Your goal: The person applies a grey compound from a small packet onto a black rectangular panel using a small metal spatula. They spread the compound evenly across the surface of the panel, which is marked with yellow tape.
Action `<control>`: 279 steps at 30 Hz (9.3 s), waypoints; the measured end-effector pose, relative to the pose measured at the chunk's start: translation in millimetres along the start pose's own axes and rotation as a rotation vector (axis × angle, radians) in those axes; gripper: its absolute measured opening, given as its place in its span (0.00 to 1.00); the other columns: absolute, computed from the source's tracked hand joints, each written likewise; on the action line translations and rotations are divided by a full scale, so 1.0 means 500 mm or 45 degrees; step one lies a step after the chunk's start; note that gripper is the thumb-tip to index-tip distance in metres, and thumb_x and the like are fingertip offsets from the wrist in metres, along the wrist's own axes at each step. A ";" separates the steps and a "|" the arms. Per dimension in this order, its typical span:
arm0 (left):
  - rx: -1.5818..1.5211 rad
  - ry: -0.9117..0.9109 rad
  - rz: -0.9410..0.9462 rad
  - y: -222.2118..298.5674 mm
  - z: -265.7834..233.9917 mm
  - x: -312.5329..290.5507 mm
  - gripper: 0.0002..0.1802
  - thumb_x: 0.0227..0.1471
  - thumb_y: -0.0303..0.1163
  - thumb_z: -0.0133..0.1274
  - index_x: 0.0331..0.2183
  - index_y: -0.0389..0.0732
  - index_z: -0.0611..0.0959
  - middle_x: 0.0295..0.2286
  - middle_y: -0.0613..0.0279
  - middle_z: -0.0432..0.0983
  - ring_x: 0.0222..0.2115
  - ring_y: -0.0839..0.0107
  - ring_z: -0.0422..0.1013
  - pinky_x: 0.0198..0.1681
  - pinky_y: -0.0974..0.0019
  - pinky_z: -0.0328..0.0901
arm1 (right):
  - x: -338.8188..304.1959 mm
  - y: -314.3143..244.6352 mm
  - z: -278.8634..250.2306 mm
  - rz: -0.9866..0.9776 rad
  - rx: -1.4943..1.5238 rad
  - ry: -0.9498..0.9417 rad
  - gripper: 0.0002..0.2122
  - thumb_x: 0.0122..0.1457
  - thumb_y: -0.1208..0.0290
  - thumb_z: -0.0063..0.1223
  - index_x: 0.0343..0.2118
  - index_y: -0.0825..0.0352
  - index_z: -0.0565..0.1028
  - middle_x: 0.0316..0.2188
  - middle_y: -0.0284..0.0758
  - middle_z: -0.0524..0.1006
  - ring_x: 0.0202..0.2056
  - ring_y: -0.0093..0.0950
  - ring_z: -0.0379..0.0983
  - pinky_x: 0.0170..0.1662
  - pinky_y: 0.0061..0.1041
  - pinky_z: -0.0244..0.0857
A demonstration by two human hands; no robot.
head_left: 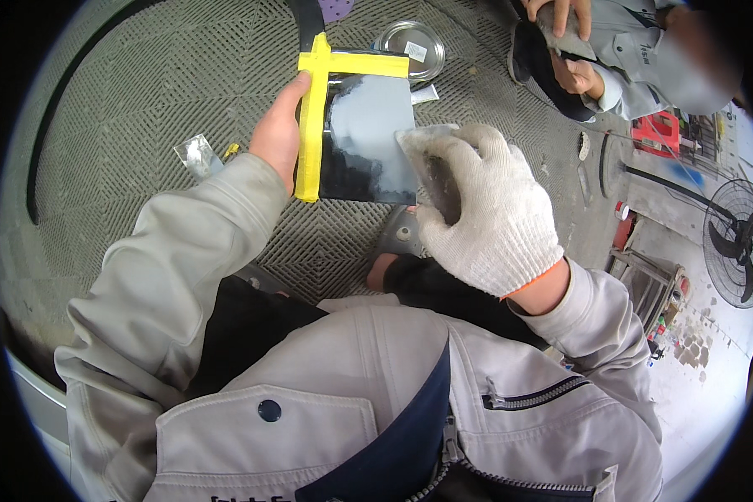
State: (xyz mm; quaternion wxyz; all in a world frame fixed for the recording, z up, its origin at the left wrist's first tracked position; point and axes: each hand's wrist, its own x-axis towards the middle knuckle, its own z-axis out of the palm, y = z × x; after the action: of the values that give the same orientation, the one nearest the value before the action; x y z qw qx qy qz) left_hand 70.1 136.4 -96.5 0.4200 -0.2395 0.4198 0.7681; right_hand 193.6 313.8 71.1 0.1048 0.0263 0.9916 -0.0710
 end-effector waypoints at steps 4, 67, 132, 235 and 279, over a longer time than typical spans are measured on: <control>0.004 0.013 0.011 0.014 0.009 0.004 0.31 0.71 0.59 0.54 0.58 0.43 0.85 0.48 0.59 0.86 0.46 0.63 0.82 0.55 0.57 0.75 | -0.019 -0.004 -0.008 0.003 0.013 -0.014 0.28 0.52 0.67 0.69 0.59 0.58 0.81 0.57 0.45 0.77 0.55 0.48 0.79 0.52 0.46 0.82; 0.002 0.028 0.174 0.063 0.038 0.017 0.27 0.70 0.54 0.58 0.54 0.41 0.87 0.44 0.59 0.88 0.41 0.64 0.84 0.50 0.58 0.78 | -0.083 0.013 -0.054 -0.118 -0.096 0.063 0.31 0.49 0.69 0.69 0.61 0.57 0.81 0.59 0.45 0.74 0.55 0.48 0.77 0.49 0.44 0.83; -0.015 -0.006 0.208 0.141 0.025 -0.161 0.26 0.78 0.47 0.46 0.60 0.38 0.83 0.49 0.53 0.89 0.45 0.59 0.87 0.49 0.56 0.83 | 0.116 0.137 0.098 -0.377 1.830 0.000 0.25 0.64 0.67 0.69 0.61 0.73 0.75 0.54 0.45 0.78 0.55 0.35 0.79 0.61 0.37 0.75; -0.015 -0.089 0.209 0.155 0.010 -0.143 0.28 0.76 0.48 0.49 0.62 0.36 0.81 0.52 0.49 0.87 0.45 0.56 0.87 0.53 0.54 0.82 | 0.028 0.223 0.152 -1.098 1.597 0.020 0.30 0.51 0.70 0.61 0.59 0.77 0.80 0.62 0.57 0.73 0.60 0.48 0.78 0.64 0.44 0.76; -0.006 -0.047 0.202 0.146 0.015 -0.120 0.26 0.77 0.47 0.47 0.60 0.37 0.83 0.49 0.51 0.89 0.44 0.56 0.87 0.50 0.53 0.82 | 0.015 0.275 0.074 -0.973 1.379 -0.343 0.31 0.40 0.71 0.66 0.54 0.71 0.84 0.58 0.50 0.77 0.55 0.44 0.81 0.56 0.39 0.81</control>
State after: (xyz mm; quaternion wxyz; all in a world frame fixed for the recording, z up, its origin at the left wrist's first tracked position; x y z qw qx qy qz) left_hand 40.2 94.5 -17.0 0.3650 -0.1922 0.4278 0.8042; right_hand 203.0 444.6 15.0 0.1669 -0.2865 0.7340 -0.5928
